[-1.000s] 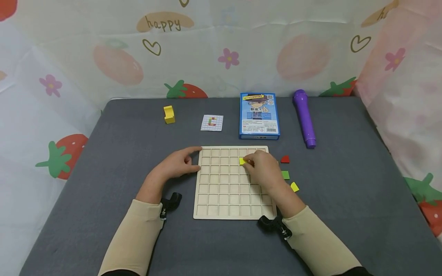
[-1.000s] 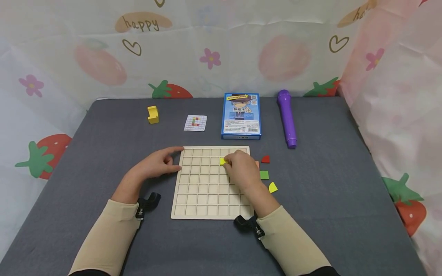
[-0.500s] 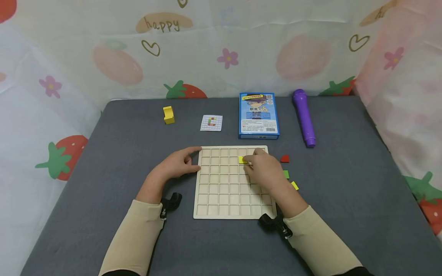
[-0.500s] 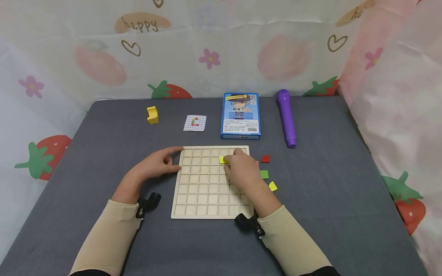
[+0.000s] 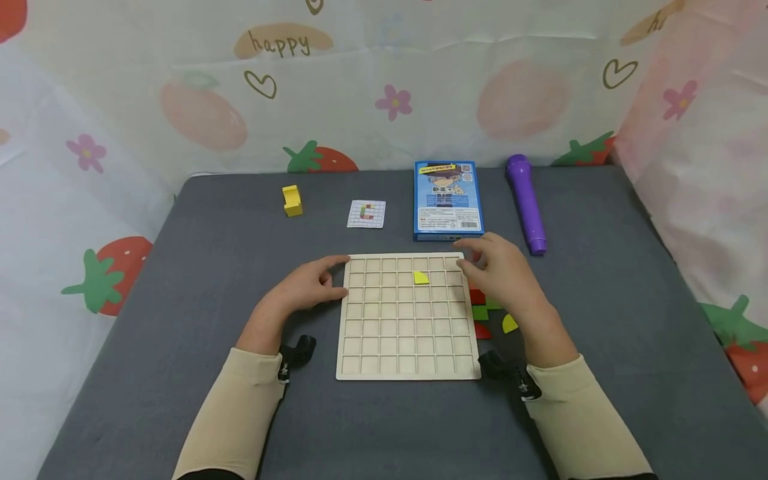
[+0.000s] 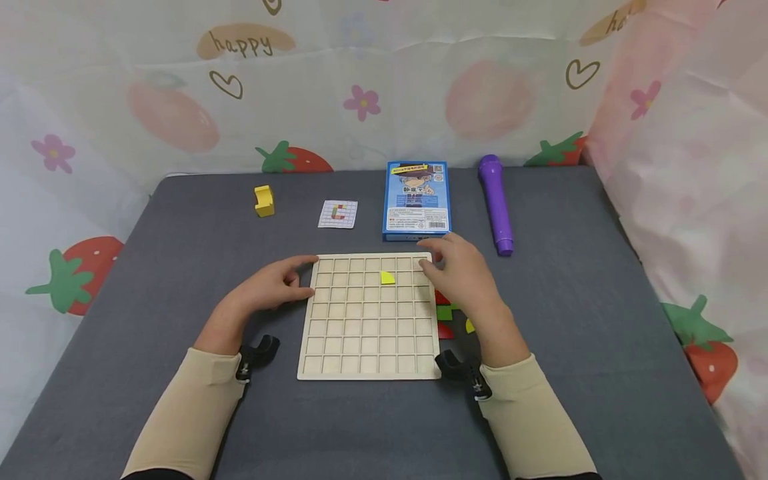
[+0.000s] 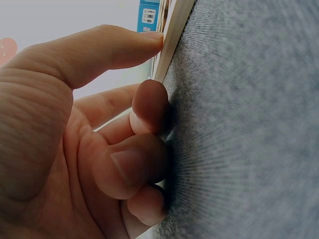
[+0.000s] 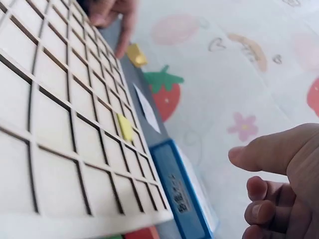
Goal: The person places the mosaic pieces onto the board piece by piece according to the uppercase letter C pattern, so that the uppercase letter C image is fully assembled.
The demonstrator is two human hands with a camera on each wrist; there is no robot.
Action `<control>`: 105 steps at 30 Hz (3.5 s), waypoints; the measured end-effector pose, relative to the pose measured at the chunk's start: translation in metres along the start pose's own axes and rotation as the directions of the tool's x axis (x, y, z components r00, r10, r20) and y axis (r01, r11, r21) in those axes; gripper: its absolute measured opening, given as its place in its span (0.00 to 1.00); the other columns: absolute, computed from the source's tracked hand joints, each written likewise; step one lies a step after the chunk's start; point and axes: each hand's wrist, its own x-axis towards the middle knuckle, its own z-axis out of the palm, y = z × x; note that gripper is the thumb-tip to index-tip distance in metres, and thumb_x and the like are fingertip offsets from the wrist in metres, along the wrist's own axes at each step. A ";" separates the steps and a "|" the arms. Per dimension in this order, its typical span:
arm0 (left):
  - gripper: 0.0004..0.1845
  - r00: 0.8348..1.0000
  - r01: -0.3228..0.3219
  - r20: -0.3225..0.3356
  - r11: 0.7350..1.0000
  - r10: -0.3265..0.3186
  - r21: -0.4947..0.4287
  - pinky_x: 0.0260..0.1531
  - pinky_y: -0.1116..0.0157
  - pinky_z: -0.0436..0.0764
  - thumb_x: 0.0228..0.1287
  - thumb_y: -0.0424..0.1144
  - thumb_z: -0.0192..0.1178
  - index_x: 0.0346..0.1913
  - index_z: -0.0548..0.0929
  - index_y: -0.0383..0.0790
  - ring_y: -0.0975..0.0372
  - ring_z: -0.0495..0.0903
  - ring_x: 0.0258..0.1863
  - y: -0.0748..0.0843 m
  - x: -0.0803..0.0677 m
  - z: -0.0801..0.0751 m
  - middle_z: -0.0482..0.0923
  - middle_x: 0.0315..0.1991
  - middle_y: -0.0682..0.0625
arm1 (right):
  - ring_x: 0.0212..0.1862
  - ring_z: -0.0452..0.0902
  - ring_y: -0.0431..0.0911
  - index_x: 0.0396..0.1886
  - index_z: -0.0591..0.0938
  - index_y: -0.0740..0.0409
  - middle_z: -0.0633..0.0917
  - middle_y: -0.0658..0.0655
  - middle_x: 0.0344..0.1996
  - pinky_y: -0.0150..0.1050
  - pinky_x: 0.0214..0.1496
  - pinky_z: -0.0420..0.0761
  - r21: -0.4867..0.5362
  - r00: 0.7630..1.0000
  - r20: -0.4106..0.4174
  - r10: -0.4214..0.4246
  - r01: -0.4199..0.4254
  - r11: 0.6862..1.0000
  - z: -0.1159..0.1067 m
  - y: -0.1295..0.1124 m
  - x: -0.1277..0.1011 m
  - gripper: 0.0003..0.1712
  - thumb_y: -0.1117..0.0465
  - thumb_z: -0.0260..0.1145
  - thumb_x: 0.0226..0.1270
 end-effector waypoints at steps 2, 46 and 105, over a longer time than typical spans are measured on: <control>0.38 1.000 0.005 0.000 1.000 -0.005 -0.003 0.22 0.61 0.70 0.68 0.43 0.68 0.78 0.66 0.45 0.61 0.68 0.17 0.001 0.000 0.000 0.73 0.22 0.51 | 0.33 0.72 0.51 0.63 0.84 0.59 0.77 0.57 0.37 0.45 0.32 0.73 0.014 1.000 0.004 0.010 -0.010 1.000 -0.007 0.006 -0.001 0.20 0.60 0.68 0.74; 0.37 1.000 0.009 -0.009 1.000 -0.009 -0.017 0.21 0.61 0.69 0.67 0.43 0.69 0.77 0.68 0.45 0.60 0.68 0.17 0.000 0.000 0.000 0.72 0.22 0.51 | 0.37 0.71 0.51 0.57 0.82 0.63 0.75 0.57 0.33 0.46 0.39 0.67 0.055 0.944 0.233 0.234 -0.253 0.966 -0.018 0.075 -0.003 0.18 0.65 0.69 0.69; 0.38 1.000 0.006 0.001 1.000 -0.006 -0.013 0.21 0.61 0.70 0.68 0.43 0.69 0.78 0.67 0.45 0.60 0.68 0.16 -0.001 0.000 -0.001 0.73 0.22 0.51 | 0.34 0.71 0.50 0.43 0.82 0.59 0.76 0.55 0.30 0.42 0.36 0.70 0.045 0.932 0.335 0.141 -0.165 0.985 -0.001 0.056 0.003 0.11 0.59 0.74 0.67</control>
